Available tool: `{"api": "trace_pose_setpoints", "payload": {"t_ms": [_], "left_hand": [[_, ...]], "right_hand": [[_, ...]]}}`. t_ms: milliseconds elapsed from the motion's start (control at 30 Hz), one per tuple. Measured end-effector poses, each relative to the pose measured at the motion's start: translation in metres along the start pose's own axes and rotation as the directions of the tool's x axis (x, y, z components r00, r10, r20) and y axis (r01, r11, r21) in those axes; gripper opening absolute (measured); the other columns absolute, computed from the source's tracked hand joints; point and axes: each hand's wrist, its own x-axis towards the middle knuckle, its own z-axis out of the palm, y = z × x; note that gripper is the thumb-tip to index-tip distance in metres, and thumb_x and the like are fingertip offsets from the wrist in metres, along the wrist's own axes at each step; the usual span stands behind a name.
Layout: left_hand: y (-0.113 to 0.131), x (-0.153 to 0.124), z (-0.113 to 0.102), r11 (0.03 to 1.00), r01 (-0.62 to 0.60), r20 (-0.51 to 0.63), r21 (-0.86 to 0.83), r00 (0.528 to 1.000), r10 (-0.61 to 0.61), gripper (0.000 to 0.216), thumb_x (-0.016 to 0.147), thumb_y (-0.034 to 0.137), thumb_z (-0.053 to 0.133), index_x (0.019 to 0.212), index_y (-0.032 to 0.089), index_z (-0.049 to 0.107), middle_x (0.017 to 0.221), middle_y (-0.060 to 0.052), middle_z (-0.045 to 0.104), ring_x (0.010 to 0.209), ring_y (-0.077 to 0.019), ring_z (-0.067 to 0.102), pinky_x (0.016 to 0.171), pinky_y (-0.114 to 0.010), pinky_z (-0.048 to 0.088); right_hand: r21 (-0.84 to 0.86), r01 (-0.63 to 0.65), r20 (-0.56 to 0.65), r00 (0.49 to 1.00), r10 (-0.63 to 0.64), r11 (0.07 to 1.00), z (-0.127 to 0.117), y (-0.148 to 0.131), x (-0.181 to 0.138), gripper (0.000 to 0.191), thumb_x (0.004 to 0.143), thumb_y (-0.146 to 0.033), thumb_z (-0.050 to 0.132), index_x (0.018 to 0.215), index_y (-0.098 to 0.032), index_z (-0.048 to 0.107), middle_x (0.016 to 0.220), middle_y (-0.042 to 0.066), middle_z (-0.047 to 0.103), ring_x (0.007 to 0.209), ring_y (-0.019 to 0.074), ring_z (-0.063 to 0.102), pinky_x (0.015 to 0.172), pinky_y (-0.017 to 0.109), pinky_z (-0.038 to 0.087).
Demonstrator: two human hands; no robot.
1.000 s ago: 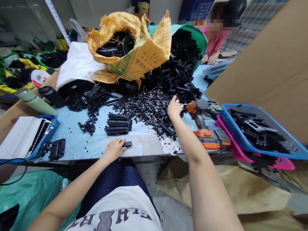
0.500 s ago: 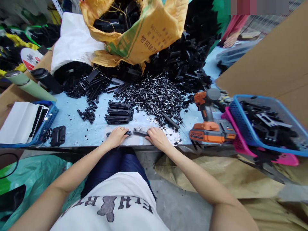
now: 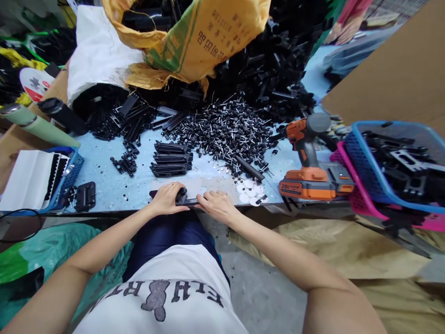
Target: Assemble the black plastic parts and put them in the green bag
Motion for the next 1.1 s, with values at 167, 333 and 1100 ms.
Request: {"api": "trace_pose_setpoints", "payload": {"t_ms": [167,333,1100], "left_hand": [[-0.002,0.001,0.002,1.0,0.02,-0.023,0.01,1.0,-0.02,0.068,0.066,0.064,0.063,0.114,0.019,0.045,0.108,-0.01,0.057,0.099,-0.0275,0.056,0.084,-0.038,0.042],[-0.004,0.004,0.002,0.999,-0.004,-0.021,-0.032,1.0,0.003,0.074,0.059,0.068,0.066,0.111,0.018,0.048,0.102,-0.009,0.059,0.095,-0.0272,0.058,0.082,-0.039,0.044],[-0.001,0.001,0.014,0.996,-0.08,-0.145,0.029,0.986,0.084,0.056,0.069,0.066,0.059,0.097,0.018,0.052,0.087,-0.005,0.062,0.082,-0.0205,0.06,0.07,-0.031,0.046]], "right_hand": [[-0.062,0.008,0.004,1.0,-0.008,0.998,-0.009,-0.002,0.001,0.038,0.096,-0.043,0.03,0.098,-0.018,0.059,0.078,0.007,0.062,0.07,0.0167,0.056,0.059,0.029,0.026],[-0.057,0.095,0.035,0.995,-0.094,0.994,-0.018,0.004,0.002,0.037,0.095,-0.044,0.033,0.097,-0.018,0.06,0.075,0.005,0.062,0.066,0.0143,0.054,0.059,0.029,0.024],[-0.115,0.071,-0.133,0.987,-0.086,0.991,-0.018,0.011,0.002,0.034,0.094,-0.042,0.038,0.089,-0.017,0.062,0.07,0.005,0.061,0.065,0.0139,0.054,0.062,0.028,0.025]]}}
